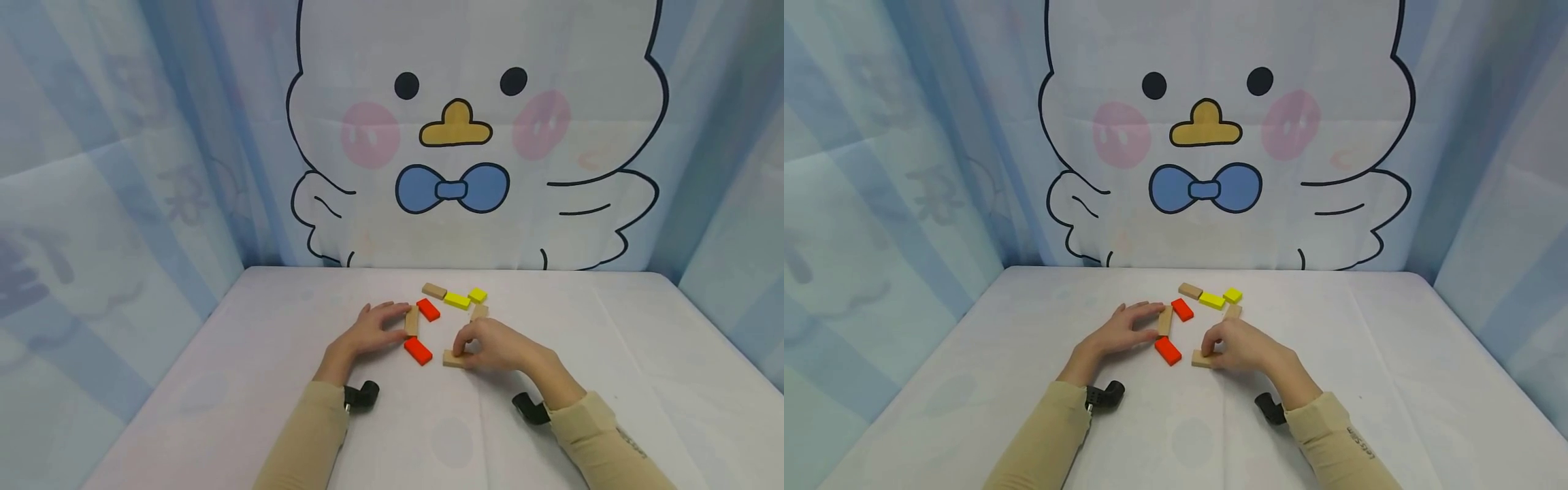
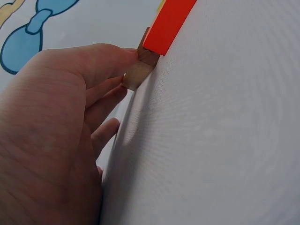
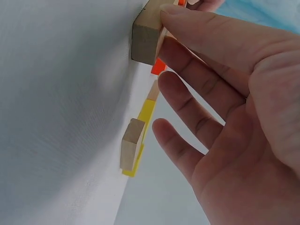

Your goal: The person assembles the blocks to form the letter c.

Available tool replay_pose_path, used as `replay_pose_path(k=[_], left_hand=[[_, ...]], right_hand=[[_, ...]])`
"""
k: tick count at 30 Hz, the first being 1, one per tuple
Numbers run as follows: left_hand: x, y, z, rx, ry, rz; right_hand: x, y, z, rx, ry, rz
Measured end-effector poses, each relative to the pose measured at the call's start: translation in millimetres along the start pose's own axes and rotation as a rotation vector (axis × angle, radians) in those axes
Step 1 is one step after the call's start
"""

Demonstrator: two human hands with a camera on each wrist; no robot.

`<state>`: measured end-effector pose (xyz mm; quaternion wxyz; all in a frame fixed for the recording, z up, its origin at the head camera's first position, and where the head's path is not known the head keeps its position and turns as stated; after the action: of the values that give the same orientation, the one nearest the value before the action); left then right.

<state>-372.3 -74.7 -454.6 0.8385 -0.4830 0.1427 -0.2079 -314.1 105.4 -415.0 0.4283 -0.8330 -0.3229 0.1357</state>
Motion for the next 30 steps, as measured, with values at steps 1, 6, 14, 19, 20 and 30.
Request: replay_pose_path(k=[1, 6, 14, 19, 20, 30], left_hand=[[-0.3, 0.2, -0.1, -0.003, 0.000, 0.000], [-0.6, 0.6, -0.1, -0.004, -0.001, 0.001], [0.3, 2.9, -2.5, -0.001, -0.012, 0.002], [1.3, 3.0, -3.3, 0.010, -0.017, 0.003], [1.3, 3.0, -3.3, 0.010, -0.017, 0.004], [1.2, -0.8, 1.5, 0.001, -0.016, 0.006]], right_hand=[[0, 0, -1, -0.001, -0.003, -0.004], [0, 4, -3, -0.017, -0.013, -0.033], [-2, 8, -9, -0.014, -0.033, -0.053], [-4, 12, -11, -0.031, -0.051, -0.060], [-4, 12, -11, -0.034, -0.049, -0.060], [-2, 14, -19, -0.016, -0.061, -0.037]])
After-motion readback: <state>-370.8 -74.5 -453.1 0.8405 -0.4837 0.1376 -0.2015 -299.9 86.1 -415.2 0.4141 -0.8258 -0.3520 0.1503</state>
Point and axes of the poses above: each hand's wrist, its own x-axis away from the middle knuckle, its own y-axis out of the palm, z = x × y, the point moved 9 cm from there along -x, towards the middle knuckle, and after that the axes turned 6 degrees about -x, right-handed, at the moved point
